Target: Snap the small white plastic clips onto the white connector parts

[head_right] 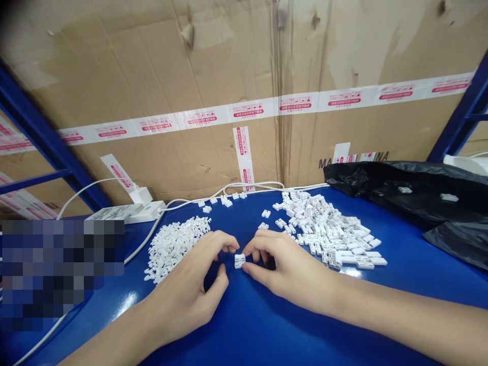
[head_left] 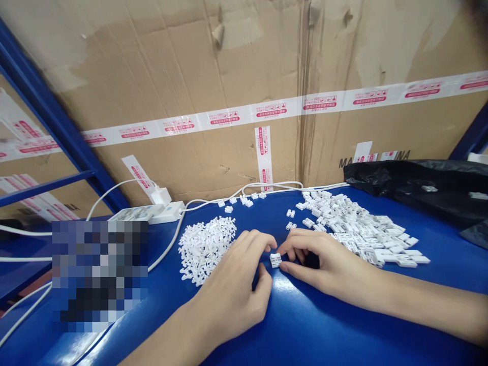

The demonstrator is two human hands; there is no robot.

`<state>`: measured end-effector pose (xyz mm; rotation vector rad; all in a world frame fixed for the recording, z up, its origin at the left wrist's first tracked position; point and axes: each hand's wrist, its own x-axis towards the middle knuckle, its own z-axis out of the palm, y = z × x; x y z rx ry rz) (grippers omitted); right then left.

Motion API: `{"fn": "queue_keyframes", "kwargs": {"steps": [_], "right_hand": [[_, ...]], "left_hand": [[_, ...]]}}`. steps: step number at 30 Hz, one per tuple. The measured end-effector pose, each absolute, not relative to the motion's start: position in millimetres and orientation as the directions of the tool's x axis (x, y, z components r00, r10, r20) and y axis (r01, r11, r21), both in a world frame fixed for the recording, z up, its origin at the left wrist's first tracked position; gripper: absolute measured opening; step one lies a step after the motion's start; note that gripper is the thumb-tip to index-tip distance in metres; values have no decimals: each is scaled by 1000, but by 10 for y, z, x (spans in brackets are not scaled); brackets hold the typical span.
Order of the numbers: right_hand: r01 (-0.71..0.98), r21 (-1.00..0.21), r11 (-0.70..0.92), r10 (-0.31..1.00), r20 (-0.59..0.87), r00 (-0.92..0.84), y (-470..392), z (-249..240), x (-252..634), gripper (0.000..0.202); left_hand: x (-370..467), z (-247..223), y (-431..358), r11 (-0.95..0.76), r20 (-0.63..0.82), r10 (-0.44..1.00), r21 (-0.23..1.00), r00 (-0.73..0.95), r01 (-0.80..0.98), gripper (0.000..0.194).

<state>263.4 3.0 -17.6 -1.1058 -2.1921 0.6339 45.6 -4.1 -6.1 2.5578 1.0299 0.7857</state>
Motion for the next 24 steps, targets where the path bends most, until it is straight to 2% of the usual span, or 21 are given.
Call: {"fn": "queue_keyframes", "kwargs": {"steps": [7,10,13,15,17,20,24], "right_hand": [[552,-640,535,832,286,-475,16,-175,2634,9],[549,-643,534,832,282,-478,13,-167,2630,10],[552,-644,530,833,272,-482,7,-154,2626,10],[552,-648,525,834,263,-485,1,-146,2624,9],[550,-652,521,835,256,-487,-2,-145,2625,10],[544,-658,521,834,254,-491,1,-154,2630,12],[543,-658,521,834,258,-488,8,-168,2637,12]], "left_hand": [[445,-58,-43,-688,339,723,431,602,584,43],[443,-41,-66,-687,312,723,421,616,592,39],[415,-15,-31,-689,398,724,404,563,602,30],[353,10,45,-675,488,723,345,489,653,23],[252,38,138,-611,516,741,253,430,750,18],[98,63,239,-514,486,784,161,385,842,15],[69,37,243,-469,432,810,73,396,880,18]]}}
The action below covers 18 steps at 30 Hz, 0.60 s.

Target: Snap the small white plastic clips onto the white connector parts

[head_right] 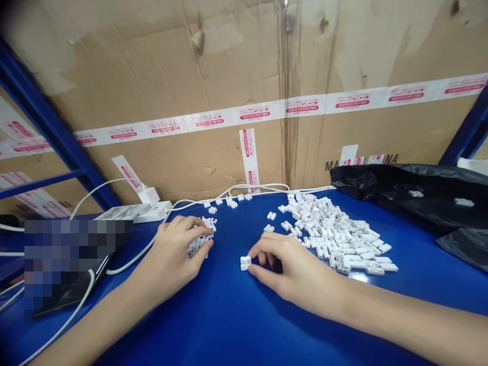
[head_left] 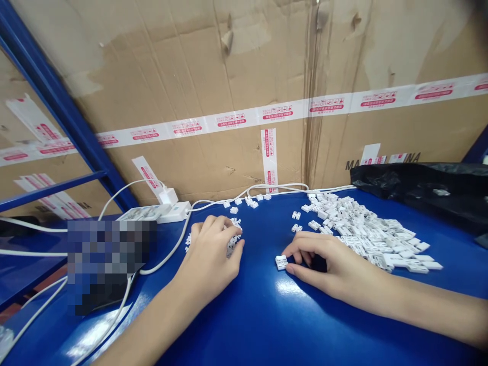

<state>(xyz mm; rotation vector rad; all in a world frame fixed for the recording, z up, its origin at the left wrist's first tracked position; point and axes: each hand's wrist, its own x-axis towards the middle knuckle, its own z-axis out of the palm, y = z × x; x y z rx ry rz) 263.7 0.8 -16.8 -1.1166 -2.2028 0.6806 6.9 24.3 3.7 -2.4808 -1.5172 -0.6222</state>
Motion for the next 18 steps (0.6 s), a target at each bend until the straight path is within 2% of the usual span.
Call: {"fn": "queue_keyframes", "kwargs": {"steps": [8,13,18], "right_hand": [[550,-650,524,834,260,-487,-1,-159,2636,11],[542,-656,525,832,260,-491,-8,-161,2635,12],[552,-650,523,835,261,-485,-16,-156,2633,13]], "left_hand": [[195,52,147,-404,404,829,-49,388,914,22],[161,92,144,-386,341,864,-25,371,922,24],[192,75,144,-446,319,854,40,411,894,23]]}}
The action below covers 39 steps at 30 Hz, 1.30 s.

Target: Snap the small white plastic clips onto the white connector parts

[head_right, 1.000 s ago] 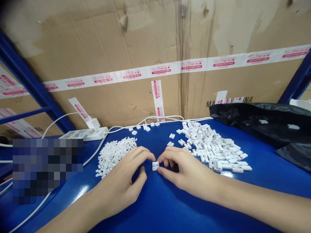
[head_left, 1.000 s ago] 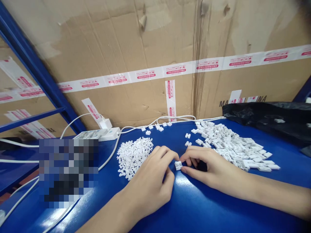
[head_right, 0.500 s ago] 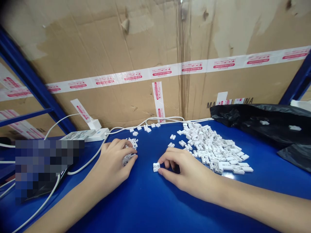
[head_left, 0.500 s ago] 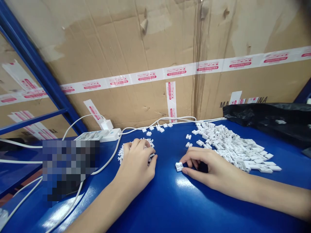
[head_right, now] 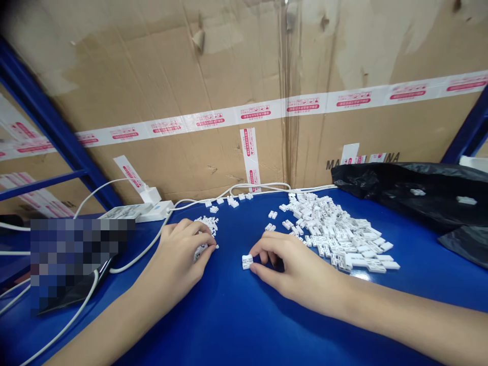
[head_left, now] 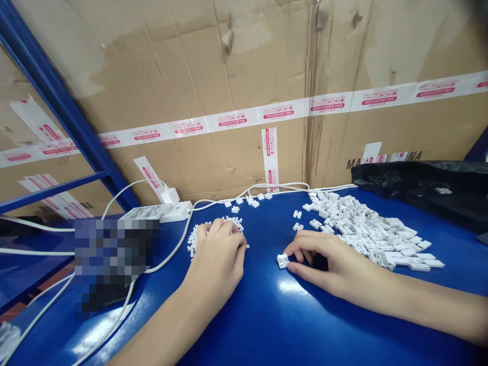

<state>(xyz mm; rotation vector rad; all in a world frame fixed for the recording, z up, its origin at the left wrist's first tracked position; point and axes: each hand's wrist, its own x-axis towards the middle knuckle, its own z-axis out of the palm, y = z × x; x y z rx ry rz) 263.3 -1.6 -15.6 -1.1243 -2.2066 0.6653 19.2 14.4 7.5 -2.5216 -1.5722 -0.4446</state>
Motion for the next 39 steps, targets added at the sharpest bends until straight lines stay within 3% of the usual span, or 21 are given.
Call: {"fn": "queue_keyframes", "kwargs": {"steps": [10,15,19,26,29,33,39], "right_hand": [[542,-651,531,829,265,-492,5,-159,2624,11],[553,-637,537,828,271,-492,-11,-146,2622,10],[546,-631,551,818,279,-503,-14,-134,2621,11],[556,-586,589,806,370,-463,-33,-187,2617,15],[484,-542,687,726,481,-492,-54,-193,2626,24],[388,-434,813,582,592,-558,-64,-187,2646,16],[392,-371,842,538,627,-564,-74,-190,2645,15]], "left_hand": [[283,16,70,-594,311,784,124,537,795,25],[325,-13,-15,-651,333,758,333,561,682,25],[393,-9,-76,-614,293,778,543,556,573,19],[461,1,-56,-463,219,846,755,486,464,7],[452,7,-42,-421,192,853,802,485,423,4],[451,10,-39,-366,147,855,851,497,377,3],[479,-14,-37,-341,135,846,880,516,330,6]]}}
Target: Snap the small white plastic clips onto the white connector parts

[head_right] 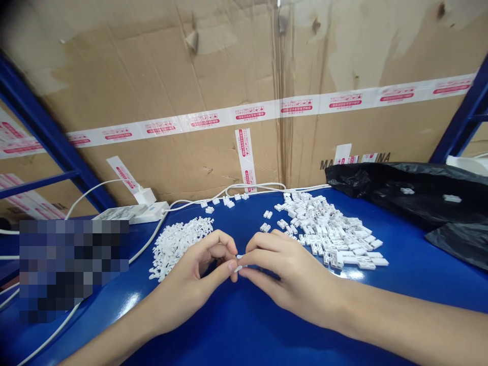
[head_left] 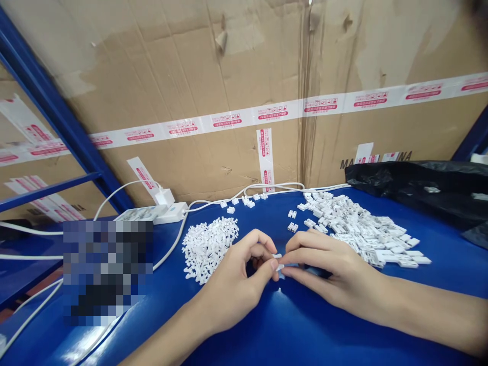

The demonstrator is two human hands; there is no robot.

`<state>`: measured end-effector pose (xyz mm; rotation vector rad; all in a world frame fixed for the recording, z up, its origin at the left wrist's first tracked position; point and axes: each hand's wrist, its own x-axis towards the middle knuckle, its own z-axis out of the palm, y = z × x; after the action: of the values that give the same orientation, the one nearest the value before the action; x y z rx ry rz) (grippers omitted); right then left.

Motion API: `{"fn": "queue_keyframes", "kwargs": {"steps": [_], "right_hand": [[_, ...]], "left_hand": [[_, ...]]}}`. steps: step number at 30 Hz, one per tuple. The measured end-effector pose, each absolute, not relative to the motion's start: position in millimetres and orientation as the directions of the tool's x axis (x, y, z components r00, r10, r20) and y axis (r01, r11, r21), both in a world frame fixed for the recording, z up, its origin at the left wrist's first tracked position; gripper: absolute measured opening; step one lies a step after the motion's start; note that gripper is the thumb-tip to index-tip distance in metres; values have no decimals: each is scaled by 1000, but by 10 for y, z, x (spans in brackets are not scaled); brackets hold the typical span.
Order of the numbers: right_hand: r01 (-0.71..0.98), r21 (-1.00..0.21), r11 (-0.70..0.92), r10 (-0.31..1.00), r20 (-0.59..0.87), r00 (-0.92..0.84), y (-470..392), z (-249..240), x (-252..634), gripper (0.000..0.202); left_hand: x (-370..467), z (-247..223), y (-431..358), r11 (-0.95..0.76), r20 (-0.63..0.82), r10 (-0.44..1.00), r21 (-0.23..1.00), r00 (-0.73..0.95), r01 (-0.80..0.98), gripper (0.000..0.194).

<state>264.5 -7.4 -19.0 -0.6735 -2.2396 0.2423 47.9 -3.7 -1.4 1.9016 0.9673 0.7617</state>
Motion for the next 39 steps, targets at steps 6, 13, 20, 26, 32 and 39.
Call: {"fn": "queue_keyframes", "kwargs": {"steps": [6,13,20,26,32,39], "right_hand": [[436,-562,703,710,518,-477,-42,-186,2651,15],[368,-622,691,714,508,-482,2,-200,2657,16],[346,-648,679,718,487,-497,-4,-206,2659,16],[360,-624,694,705,485,-518,-12,-210,2660,18],[380,-619,687,714,482,-508,-34,-183,2647,18],[384,-608,695,705,475,-526,-30,-197,2657,18]], "left_hand": [[425,-36,-14,-642,414,764,564,495,519,12],[382,-79,-19,-669,345,731,535,589,516,35],[387,-122,4,-660,345,734,567,584,494,32],[401,-111,-8,-664,357,725,588,589,461,30],[383,-94,13,-663,352,733,563,583,494,24],[386,-80,21,-669,344,726,553,595,496,20]]}}
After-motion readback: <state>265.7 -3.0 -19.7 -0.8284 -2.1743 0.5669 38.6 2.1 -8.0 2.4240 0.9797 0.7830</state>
